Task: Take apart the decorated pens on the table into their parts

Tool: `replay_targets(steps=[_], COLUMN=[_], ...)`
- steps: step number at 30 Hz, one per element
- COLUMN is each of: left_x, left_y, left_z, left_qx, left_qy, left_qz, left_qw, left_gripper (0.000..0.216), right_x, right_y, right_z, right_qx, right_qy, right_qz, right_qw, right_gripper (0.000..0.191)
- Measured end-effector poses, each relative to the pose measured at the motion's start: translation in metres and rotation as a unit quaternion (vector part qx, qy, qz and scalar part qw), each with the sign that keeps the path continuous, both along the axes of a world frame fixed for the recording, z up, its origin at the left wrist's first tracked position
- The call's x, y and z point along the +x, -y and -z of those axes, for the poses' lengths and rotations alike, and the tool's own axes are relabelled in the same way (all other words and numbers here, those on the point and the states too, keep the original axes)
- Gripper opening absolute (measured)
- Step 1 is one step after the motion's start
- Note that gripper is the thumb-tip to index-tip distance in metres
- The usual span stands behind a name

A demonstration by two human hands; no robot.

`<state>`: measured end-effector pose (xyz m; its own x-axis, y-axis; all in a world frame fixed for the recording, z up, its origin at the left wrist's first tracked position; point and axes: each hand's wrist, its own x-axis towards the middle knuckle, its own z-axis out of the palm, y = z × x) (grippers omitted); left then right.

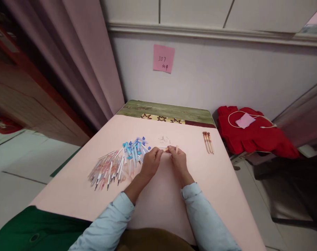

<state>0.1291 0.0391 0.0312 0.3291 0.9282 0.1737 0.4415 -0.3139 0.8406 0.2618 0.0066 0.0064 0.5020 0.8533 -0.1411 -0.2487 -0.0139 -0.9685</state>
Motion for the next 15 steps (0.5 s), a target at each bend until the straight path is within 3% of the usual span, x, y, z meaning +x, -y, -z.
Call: replay_targets(steps=[4,8,15], left_x=[0.003,0.006,0.02], left_y=[0.003,0.004,-0.021], left_z=[0.001,0.004,0.009], left_qx=[-0.034,-0.06,0.034], left_qy=[0.021,0.031,-0.089], left_qz=[0.012,0.015,0.085], left_qw=[0.999,0.998,0.992], left_gripper=[0.032,0.03,0.022], right_x=[0.001,0.003,0.008], right_y=[-0.003,-0.004,-0.005], right_z=[0.006,0.009,0.008], right_qx=[0.008,0.007,0.059], right_qy=[0.031,0.079,0.154], right_qz=[0.068,0.082,0.067], right_qw=[0.997,0.993,0.984], right_gripper=[0.037,0.032,0.029])
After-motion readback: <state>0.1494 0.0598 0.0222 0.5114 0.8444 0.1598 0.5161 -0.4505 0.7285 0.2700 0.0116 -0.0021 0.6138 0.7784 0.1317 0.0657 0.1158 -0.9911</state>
